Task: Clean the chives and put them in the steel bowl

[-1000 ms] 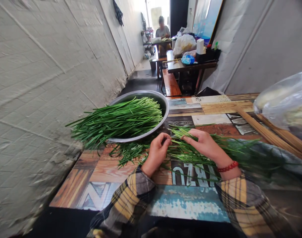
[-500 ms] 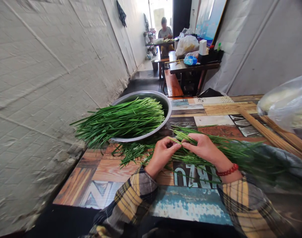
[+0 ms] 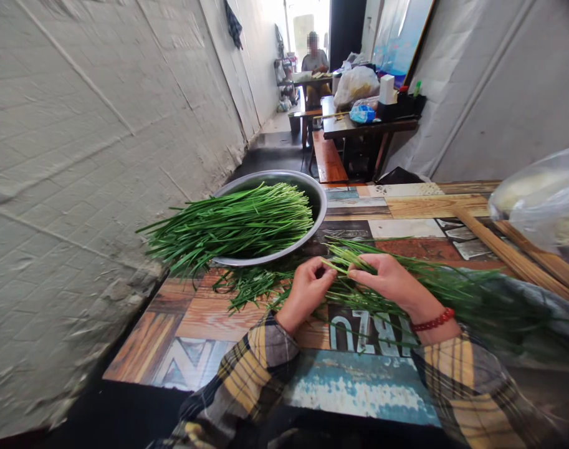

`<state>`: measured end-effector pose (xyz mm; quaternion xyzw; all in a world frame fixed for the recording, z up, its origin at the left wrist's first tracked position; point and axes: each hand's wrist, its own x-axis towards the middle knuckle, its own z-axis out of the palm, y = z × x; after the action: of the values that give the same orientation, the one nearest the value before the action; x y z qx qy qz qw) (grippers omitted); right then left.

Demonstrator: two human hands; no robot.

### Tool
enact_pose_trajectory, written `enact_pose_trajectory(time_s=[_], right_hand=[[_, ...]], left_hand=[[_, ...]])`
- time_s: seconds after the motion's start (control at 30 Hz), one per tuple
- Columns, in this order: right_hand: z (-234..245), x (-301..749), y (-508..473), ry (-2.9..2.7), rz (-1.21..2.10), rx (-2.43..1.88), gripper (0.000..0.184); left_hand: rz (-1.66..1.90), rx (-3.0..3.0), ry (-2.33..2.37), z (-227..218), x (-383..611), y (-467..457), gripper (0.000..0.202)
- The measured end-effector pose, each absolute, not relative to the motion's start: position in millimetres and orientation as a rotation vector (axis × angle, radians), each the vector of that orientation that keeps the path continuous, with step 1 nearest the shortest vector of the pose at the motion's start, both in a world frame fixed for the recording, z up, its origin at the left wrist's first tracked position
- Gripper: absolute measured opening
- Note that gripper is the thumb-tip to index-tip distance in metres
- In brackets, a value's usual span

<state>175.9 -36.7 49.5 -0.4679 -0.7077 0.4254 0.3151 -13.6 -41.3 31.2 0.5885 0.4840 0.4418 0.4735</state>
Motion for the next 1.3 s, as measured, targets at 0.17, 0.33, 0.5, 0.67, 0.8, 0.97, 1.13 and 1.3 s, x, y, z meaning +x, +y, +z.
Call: enact_pose_trajectory(time_s=[0.17, 0.33, 0.5, 0.67, 0.8, 0.97, 1.13, 1.3], right_hand=[[55.7, 183.3, -37.4, -1.622, 1.187, -1.267, 0.027], [51.8, 186.0, -33.5, -1.547, 1.104, -1.211, 0.025], [49.3, 185.3, -33.3, -1.538, 1.066, -1.199, 0.029], [49.8, 173.9, -36.5, -1.774, 0.893, -1.302, 0.027], [43.7, 165.4, -36.9, -1.977, 0.741, -1.286, 0.023], [35.2, 161.8, -35.2, -2.040, 0.643, -1.278, 0.028], [33.8, 165.0, -32.6, -1.942, 0.546, -1.452, 0.027], [36.2, 165.8, -33.9, -1.970, 0.613, -1.393, 0.031]], left_hand=[[1.260, 0.987, 1.083, 41.2, -21.2, -38.3, 0.017], [1.249, 0.721, 0.827, 54.5, -24.1, -40.1, 0.018], [1.258, 0.787, 0.865, 53.0, -23.6, -41.0, 0.022], [1.167, 1.099, 0.979, 46.6, -13.8, -47.3, 0.021], [1.098, 1.257, 1.031, 42.4, -8.3, -50.3, 0.019], [1.157, 1.563, 1.111, 41.8, -7.8, -53.7, 0.013], [1.181, 1.989, 1.052, 42.2, -6.0, -59.3, 0.015], [1.131, 1.721, 1.284, 39.7, -11.0, -50.3, 0.016]])
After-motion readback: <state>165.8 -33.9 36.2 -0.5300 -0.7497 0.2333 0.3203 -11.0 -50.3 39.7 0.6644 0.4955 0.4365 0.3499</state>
